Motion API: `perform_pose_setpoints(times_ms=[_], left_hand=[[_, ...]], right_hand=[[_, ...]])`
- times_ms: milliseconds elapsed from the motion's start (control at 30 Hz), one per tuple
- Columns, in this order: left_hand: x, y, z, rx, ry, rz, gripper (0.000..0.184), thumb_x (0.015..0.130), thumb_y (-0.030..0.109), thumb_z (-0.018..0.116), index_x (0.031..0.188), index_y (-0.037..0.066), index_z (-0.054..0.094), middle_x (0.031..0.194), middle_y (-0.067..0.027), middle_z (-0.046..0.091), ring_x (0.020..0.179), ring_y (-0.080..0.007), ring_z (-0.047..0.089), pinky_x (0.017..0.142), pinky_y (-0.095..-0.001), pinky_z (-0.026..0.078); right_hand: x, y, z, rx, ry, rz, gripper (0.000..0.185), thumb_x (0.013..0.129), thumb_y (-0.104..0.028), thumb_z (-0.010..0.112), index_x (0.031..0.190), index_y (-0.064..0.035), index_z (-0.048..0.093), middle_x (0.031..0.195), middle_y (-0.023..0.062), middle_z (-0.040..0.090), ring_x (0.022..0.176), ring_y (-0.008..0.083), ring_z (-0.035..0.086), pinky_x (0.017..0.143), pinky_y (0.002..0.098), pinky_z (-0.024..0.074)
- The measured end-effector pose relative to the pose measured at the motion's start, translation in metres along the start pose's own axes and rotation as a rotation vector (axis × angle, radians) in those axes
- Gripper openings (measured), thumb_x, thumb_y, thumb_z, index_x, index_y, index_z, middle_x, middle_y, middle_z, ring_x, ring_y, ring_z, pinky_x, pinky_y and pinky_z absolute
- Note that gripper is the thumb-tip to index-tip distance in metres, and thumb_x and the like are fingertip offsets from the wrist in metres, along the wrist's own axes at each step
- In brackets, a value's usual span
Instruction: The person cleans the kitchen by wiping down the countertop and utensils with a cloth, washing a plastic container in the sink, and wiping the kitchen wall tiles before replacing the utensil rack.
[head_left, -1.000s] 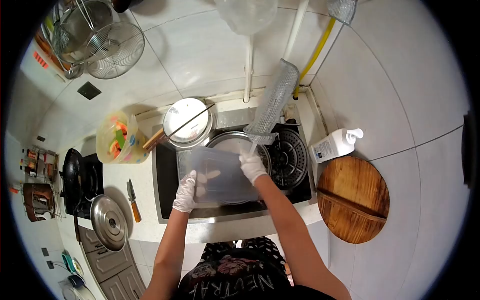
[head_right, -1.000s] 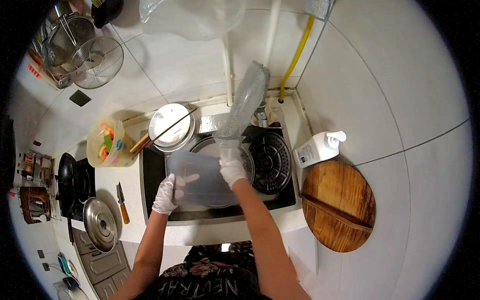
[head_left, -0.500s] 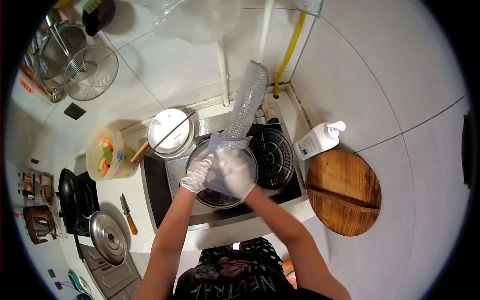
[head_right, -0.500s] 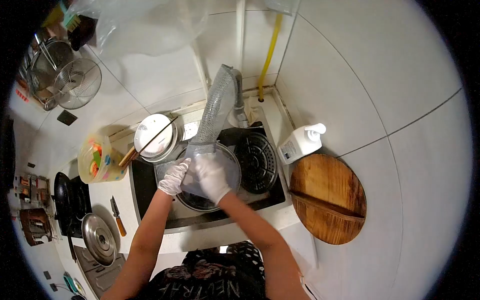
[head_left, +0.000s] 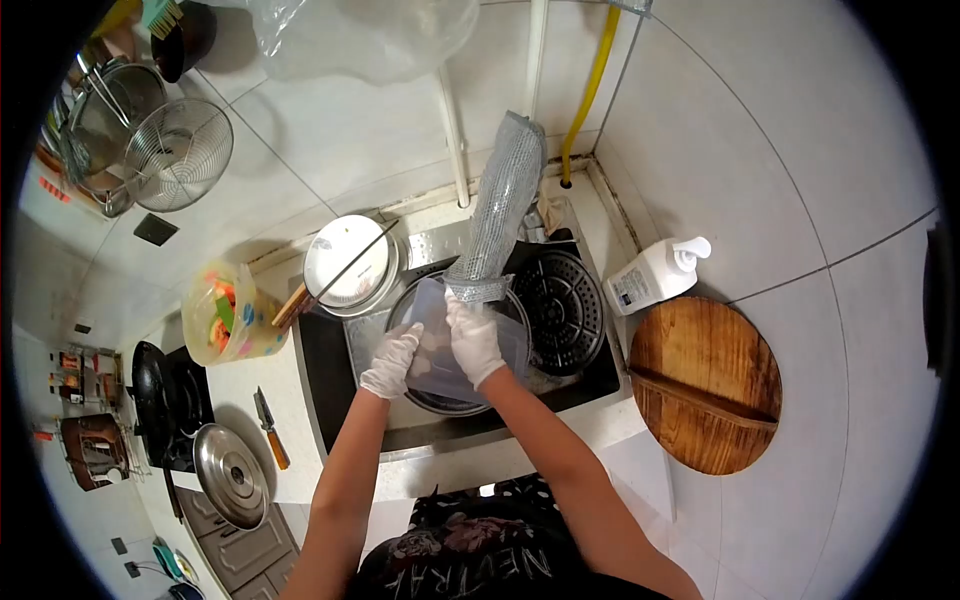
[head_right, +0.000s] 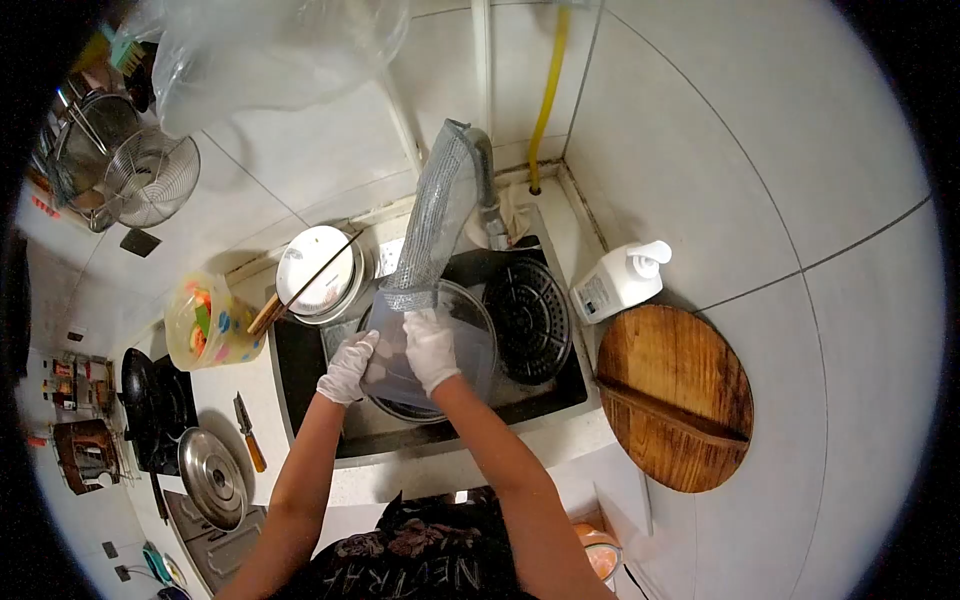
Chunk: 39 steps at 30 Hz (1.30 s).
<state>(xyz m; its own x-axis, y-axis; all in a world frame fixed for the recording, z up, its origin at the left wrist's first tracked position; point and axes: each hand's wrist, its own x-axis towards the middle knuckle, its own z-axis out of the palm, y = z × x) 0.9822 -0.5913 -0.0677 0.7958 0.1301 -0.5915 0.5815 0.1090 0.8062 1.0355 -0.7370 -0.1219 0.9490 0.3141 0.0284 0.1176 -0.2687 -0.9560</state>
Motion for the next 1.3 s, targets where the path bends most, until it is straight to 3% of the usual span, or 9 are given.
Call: perform_pose_setpoints(times_ms=[233,267,400,667,767,833,1067,1167,1300], left_hand=[[0.000,0.008,0.008,-0.014,-0.011,0.044,0.036,0.089,0.036,0.056,0.106,0.005,0.060,0.081,-0.0016,0.062,0.059,-0.0104,0.055,0.049,-0.0234,0.044],[-0.002,0.010,0.008,0.011,0.012,0.029,0.035,0.089,0.035,0.056,0.105,0.005,0.060,0.080,-0.0011,0.062,0.055,-0.0099,0.054,0.046,-0.0232,0.042],[-0.009,0.016,0.006,-0.015,0.071,0.039,0.033,0.090,0.035,0.055,0.103,0.006,0.061,0.076,0.0003,0.061,0.051,-0.0084,0.050,0.043,-0.0224,0.039],[-0.068,0.014,-0.015,-0.120,0.186,0.112,0.027,0.091,0.031,0.053,0.099,0.006,0.058,0.074,0.0017,0.056,0.054,-0.0062,0.049,0.045,-0.0202,0.040],[-0.089,0.009,-0.022,-0.179,0.268,0.168,0.021,0.092,0.030,0.053,0.090,0.010,0.058,0.069,0.0049,0.053,0.051,-0.0035,0.046,0.042,-0.0180,0.037],[-0.095,0.006,-0.024,-0.241,0.371,0.222,0.020,0.092,0.030,0.053,0.083,0.012,0.056,0.062,0.0059,0.052,0.046,-0.0035,0.044,0.039,-0.0184,0.035],[-0.151,0.001,-0.061,-0.167,0.662,0.327,0.026,0.094,0.029,0.049,0.093,0.006,0.060,0.054,0.0085,0.042,0.041,-0.0011,0.035,0.037,-0.0193,0.027],[-0.179,0.001,-0.071,-0.201,0.633,0.299,0.028,0.095,0.029,0.048,0.099,0.004,0.060,0.059,0.0070,0.047,0.048,-0.0014,0.038,0.041,-0.0190,0.030],[-0.196,-0.013,-0.068,-0.204,0.694,0.331,0.029,0.094,0.028,0.048,0.100,0.002,0.059,0.080,0.0002,0.059,0.062,-0.0039,0.046,0.052,-0.0191,0.037]], right_hand=[[0.011,-0.008,-0.009,-0.217,0.090,-0.581,0.039,0.078,0.001,0.053,0.116,-0.0026,0.059,0.100,0.0142,0.065,0.096,0.0232,0.062,0.088,0.0330,0.0471],[0.012,-0.002,-0.023,-0.614,-0.031,-0.242,0.036,0.076,0.001,0.053,0.111,-0.0056,0.061,0.082,0.0131,0.065,0.074,0.0238,0.065,0.071,0.0380,0.0508],[0.067,0.017,-0.084,0.438,0.535,0.455,0.024,0.089,-0.008,0.041,0.111,0.0010,0.045,0.089,0.0117,0.055,0.077,0.0196,0.052,0.072,0.0317,0.0447],[0.107,0.052,-0.134,0.639,0.380,0.303,0.020,0.083,-0.014,0.048,0.099,-0.0042,0.055,0.085,0.0036,0.054,0.076,0.0174,0.050,0.069,0.0277,0.0408],[0.063,0.055,-0.101,-0.959,-0.124,-0.226,0.012,0.071,-0.012,0.058,0.081,-0.0064,0.062,0.084,0.0091,0.060,0.085,0.0222,0.059,0.072,0.0339,0.0478],[0.013,0.068,-0.057,0.003,0.168,-0.004,0.018,0.074,-0.024,0.063,0.082,-0.0084,0.067,0.079,0.0086,0.063,0.080,0.0264,0.060,0.072,0.0349,0.0486],[-0.016,0.111,-0.045,-0.345,-0.150,-0.085,0.017,0.078,-0.010,0.060,0.092,-0.0018,0.060,0.090,0.0105,0.065,0.087,0.0196,0.060,0.073,0.0289,0.0474],[-0.005,0.110,-0.025,-0.063,-0.076,0.413,0.022,0.080,-0.011,0.059,0.099,-0.0012,0.057,0.090,0.0098,0.061,0.086,0.0214,0.060,0.074,0.0290,0.0475],[-0.042,0.135,0.014,-1.217,-0.487,0.217,0.034,0.087,-0.012,0.052,0.118,0.0016,0.048,0.107,0.0147,0.058,0.096,0.0248,0.061,0.085,0.0295,0.0468]])
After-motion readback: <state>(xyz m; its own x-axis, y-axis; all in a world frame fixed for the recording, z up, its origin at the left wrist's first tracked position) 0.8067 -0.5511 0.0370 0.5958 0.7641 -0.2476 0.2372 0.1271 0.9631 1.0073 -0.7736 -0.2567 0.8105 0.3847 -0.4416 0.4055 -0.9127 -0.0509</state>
